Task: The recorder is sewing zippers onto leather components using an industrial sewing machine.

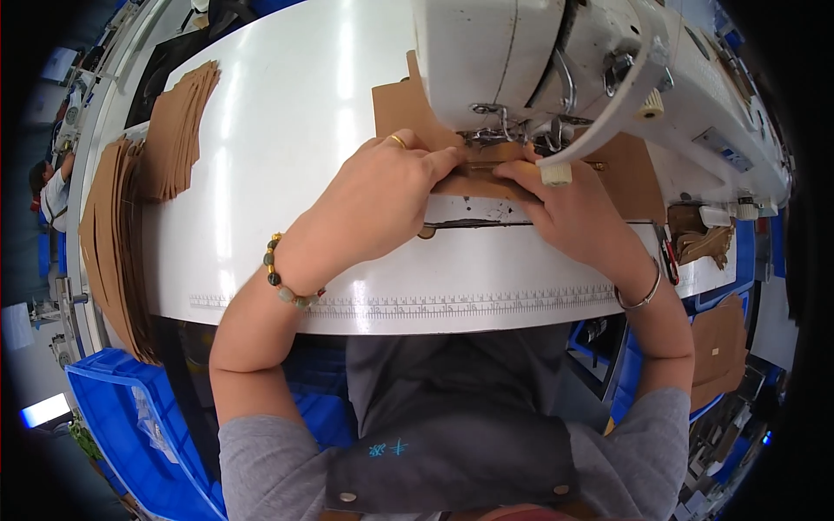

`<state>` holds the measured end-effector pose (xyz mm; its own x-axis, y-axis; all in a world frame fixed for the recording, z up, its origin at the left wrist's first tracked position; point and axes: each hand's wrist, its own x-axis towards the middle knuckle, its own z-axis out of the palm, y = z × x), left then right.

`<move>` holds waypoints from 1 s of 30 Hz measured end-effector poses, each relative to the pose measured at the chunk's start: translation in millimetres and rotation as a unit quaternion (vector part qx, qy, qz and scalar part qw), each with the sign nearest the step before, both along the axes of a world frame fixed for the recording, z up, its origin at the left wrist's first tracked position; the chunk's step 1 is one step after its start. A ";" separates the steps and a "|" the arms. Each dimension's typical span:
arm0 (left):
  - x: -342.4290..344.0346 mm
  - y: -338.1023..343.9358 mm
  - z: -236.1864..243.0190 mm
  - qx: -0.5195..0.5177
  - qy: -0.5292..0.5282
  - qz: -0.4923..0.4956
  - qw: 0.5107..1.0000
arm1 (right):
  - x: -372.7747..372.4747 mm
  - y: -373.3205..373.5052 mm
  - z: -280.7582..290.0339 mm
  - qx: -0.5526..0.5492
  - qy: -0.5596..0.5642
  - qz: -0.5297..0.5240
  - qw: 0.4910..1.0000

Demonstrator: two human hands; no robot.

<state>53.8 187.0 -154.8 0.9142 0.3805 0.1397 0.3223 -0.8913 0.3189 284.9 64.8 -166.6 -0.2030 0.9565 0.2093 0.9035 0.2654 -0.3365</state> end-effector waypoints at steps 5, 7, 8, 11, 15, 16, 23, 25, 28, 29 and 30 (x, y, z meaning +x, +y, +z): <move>-34.0 -33.4 -7.9 0.127 -0.146 -0.013 0.981 | -9.1 -5.3 -11.8 0.017 0.012 0.002 1.000; -54.3 -47.3 -11.0 0.148 -0.151 -0.055 0.976 | -9.8 -5.2 -12.9 -0.010 0.005 -0.034 0.999; -58.4 -49.0 -16.4 0.176 -0.171 -0.098 0.965 | -10.1 -3.7 -13.7 -0.011 0.004 -0.031 0.999; -60.3 -42.9 -32.9 0.090 -0.038 0.052 0.994 | -10.6 0.3 -15.6 0.078 0.003 0.015 0.997; -38.1 -7.1 -41.9 0.121 -0.027 0.123 0.985 | -10.8 0.8 -16.5 0.028 0.039 -0.011 0.999; -30.6 4.8 -40.6 0.123 -0.037 0.132 0.983 | -10.6 0.9 -16.3 0.026 0.060 -0.014 0.998; 30.0 64.5 -53.8 0.122 0.047 0.141 0.981 | -10.2 9.8 -11.4 0.019 0.083 -0.008 0.996; 40.7 77.4 -71.1 0.133 -0.057 0.130 0.981 | -10.1 10.6 -8.7 0.015 0.093 -0.007 0.996; 51.6 100.4 -94.5 0.103 -0.045 0.064 0.992 | -10.1 9.6 -4.7 -0.018 0.091 -0.013 0.996; 52.6 105.2 -100.3 -0.126 -0.163 0.020 0.978 | -10.1 9.6 -3.5 -0.022 0.099 -0.012 0.995; 53.8 107.6 -104.5 -0.267 -0.195 0.022 0.943 | -10.1 9.7 -2.4 -0.027 0.098 -0.011 0.995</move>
